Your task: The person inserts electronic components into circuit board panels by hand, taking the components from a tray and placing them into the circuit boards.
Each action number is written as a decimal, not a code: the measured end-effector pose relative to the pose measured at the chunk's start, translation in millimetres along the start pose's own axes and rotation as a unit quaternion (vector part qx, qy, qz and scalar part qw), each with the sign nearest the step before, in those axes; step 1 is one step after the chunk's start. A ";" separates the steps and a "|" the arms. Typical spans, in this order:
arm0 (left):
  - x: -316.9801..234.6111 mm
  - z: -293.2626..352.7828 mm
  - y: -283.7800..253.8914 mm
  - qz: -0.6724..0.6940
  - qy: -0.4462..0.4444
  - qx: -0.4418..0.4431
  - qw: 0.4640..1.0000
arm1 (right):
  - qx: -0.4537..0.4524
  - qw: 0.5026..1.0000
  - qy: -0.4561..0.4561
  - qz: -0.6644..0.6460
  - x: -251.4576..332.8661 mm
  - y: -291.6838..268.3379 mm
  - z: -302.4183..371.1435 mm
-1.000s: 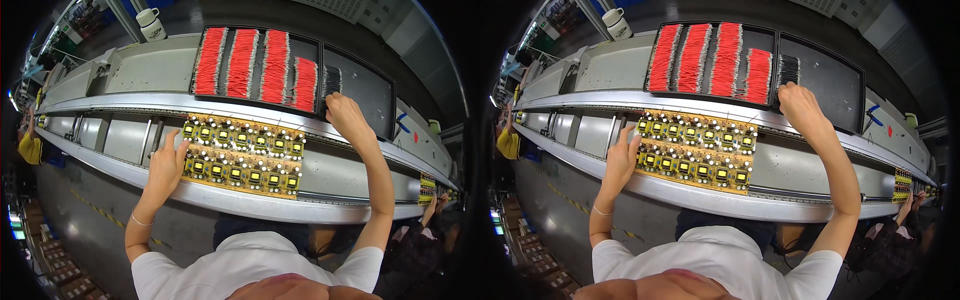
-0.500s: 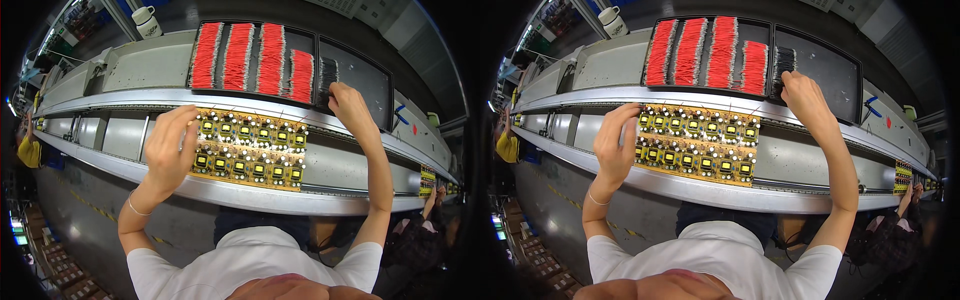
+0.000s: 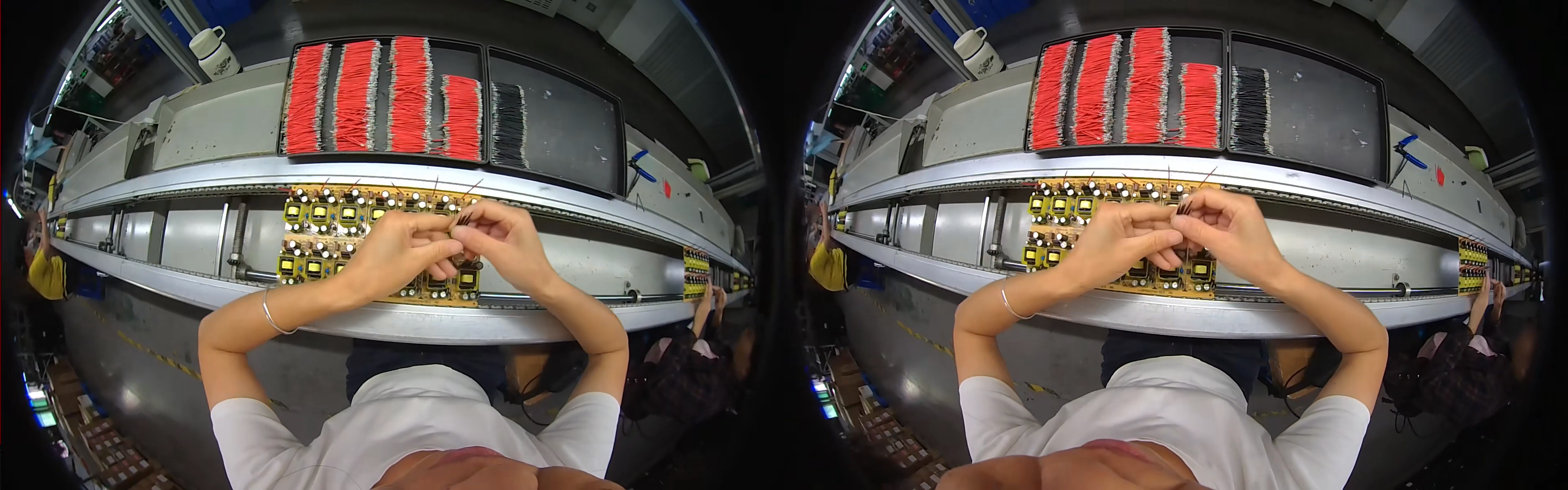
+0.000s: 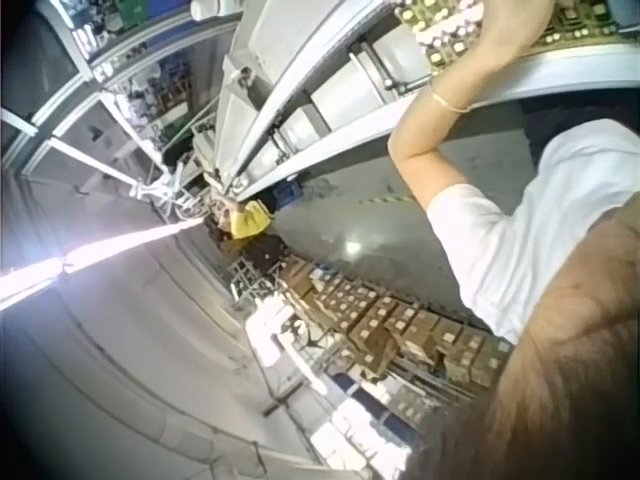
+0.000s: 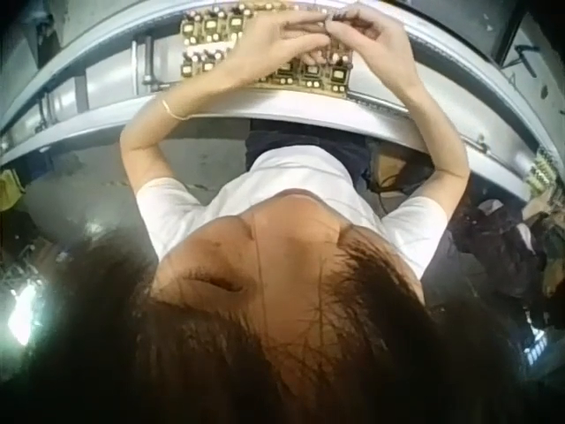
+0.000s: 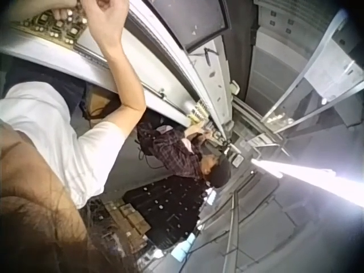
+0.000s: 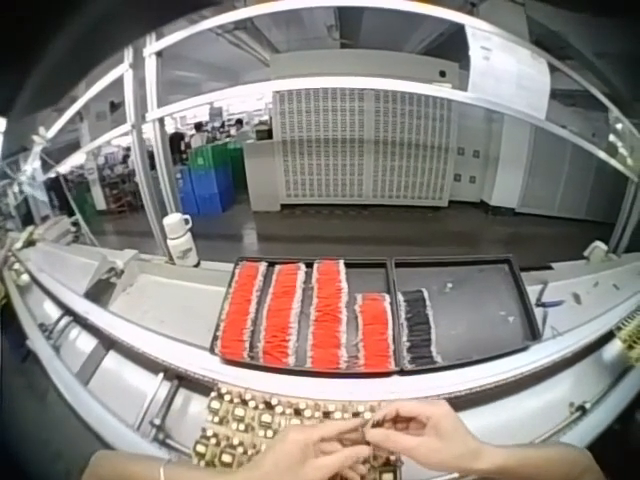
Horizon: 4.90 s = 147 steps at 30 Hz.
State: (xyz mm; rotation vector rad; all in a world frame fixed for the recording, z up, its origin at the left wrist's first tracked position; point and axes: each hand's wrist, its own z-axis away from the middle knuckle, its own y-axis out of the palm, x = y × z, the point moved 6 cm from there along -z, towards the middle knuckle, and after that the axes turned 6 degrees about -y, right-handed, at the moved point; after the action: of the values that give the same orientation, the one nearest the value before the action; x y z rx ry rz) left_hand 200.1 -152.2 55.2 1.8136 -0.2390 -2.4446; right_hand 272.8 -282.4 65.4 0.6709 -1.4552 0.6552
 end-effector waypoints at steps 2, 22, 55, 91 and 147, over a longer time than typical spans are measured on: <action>6.8 -4.7 4.7 0.022 -0.024 0.020 0.999 | 0.003 1.000 0.018 0.006 -4.5 -1.9 5.1; 18.7 -8.1 -13.5 0.073 -0.116 0.046 0.989 | 0.042 0.939 -0.212 0.267 17.8 8.3 3.0; 18.0 -5.1 -22.1 0.118 -0.109 0.043 0.986 | -0.101 0.954 -0.048 0.276 45.6 -70.9 -20.1; 20.4 -1.6 -30.6 0.083 -0.102 0.022 0.991 | -0.103 0.870 -0.059 0.479 11.7 -77.7 -27.8; 21.2 8.3 -13.9 0.015 -0.100 0.115 0.988 | 0.131 0.964 -0.152 0.172 31.7 -3.0 -9.6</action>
State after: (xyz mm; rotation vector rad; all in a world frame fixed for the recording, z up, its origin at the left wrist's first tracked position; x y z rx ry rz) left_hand 186.3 -141.4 35.0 1.6239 -0.5810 -2.6745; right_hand 281.8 -277.2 97.0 0.7534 -1.8110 1.0638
